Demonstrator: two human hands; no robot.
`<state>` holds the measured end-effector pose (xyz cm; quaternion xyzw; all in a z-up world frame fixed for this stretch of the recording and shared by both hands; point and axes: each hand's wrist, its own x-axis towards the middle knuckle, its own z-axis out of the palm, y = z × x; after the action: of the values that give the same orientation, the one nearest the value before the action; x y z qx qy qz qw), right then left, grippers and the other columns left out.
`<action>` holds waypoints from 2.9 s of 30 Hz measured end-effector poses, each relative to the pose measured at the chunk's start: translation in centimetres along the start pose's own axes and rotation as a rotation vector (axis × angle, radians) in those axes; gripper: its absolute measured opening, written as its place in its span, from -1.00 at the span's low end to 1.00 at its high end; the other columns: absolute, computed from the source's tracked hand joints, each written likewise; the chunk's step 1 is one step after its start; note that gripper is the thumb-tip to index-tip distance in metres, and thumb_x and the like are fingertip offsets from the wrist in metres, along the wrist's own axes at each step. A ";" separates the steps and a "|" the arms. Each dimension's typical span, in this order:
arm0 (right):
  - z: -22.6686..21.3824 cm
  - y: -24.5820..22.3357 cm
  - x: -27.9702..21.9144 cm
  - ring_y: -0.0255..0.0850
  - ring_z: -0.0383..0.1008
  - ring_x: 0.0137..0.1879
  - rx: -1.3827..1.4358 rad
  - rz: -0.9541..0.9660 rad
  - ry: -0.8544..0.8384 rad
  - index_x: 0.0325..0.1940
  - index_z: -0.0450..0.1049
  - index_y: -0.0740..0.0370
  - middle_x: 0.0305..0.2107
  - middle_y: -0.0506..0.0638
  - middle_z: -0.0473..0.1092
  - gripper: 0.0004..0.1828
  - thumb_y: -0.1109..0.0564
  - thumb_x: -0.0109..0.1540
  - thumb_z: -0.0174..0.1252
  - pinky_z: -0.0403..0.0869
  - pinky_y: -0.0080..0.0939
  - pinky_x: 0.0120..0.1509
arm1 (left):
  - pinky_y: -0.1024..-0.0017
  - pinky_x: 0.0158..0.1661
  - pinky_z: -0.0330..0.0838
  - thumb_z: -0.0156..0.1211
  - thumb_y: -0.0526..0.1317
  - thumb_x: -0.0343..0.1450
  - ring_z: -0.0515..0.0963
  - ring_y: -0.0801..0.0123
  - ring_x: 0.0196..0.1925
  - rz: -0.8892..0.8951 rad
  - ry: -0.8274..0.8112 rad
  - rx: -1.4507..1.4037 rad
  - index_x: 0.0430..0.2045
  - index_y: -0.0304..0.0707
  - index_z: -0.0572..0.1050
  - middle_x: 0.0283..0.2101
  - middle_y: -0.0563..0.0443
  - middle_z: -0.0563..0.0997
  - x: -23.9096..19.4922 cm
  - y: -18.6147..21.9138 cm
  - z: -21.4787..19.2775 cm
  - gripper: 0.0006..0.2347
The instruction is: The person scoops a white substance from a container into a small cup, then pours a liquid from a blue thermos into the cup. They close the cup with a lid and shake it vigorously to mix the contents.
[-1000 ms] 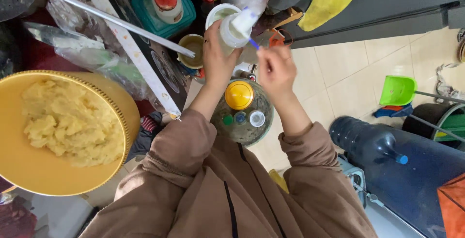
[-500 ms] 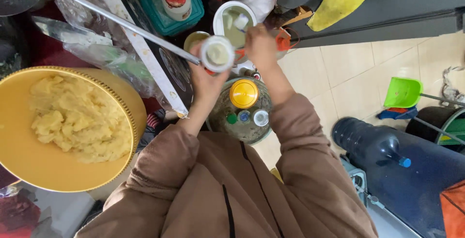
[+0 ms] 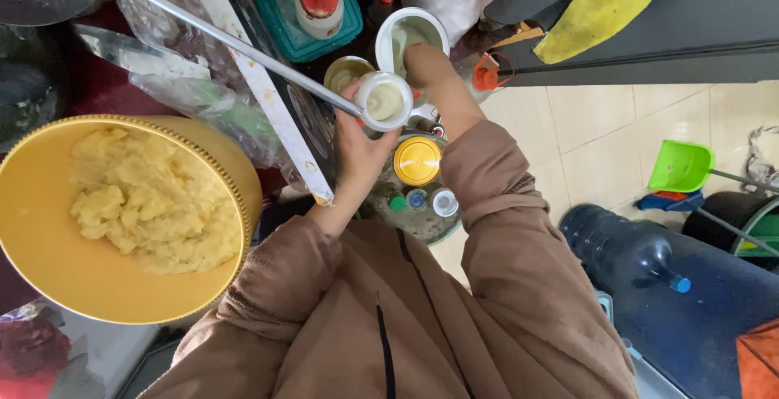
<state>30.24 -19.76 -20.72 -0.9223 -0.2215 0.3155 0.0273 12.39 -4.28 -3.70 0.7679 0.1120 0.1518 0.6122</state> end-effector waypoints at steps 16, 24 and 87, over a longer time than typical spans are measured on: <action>-0.2 5.4 -8.1 0.07 0.60 -0.14 0.768 0.200 0.558 -0.29 0.68 0.03 -0.40 0.11 0.57 -0.85 0.08 0.18 0.19 0.51 0.01 -0.03 | -0.20 0.00 0.33 0.56 -0.11 0.17 0.44 -0.34 0.14 -0.286 -0.153 0.472 0.26 0.03 0.31 0.20 -0.18 0.41 -0.3 -4.9 3.5 -0.28; -4.2 3.3 -13.0 -0.38 0.35 -0.35 1.174 0.248 0.730 -0.32 0.67 0.21 -0.58 -0.06 0.43 -0.86 0.24 0.15 0.19 0.42 -0.32 -0.22 | -0.32 0.00 0.34 0.59 -0.11 0.18 0.41 -0.33 0.19 -0.220 -0.153 0.568 0.29 0.12 0.29 0.14 -0.10 0.34 1.5 -5.2 5.5 -0.25; 5.0 -0.2 2.8 0.23 0.63 -0.26 0.279 0.127 0.377 -0.34 0.61 0.29 -0.48 0.20 0.50 -0.87 0.23 0.09 0.18 0.60 0.18 -0.23 | 0.12 0.26 0.35 0.64 -0.06 0.17 0.51 -0.06 0.23 -0.283 -0.099 0.313 0.24 -0.20 0.25 0.12 -0.25 0.45 -3.6 -4.1 1.0 -0.21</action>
<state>29.16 -18.80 -26.25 -0.9642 -0.1085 0.1665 0.1754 9.49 -5.56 -8.28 0.8367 0.2107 0.0072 0.5055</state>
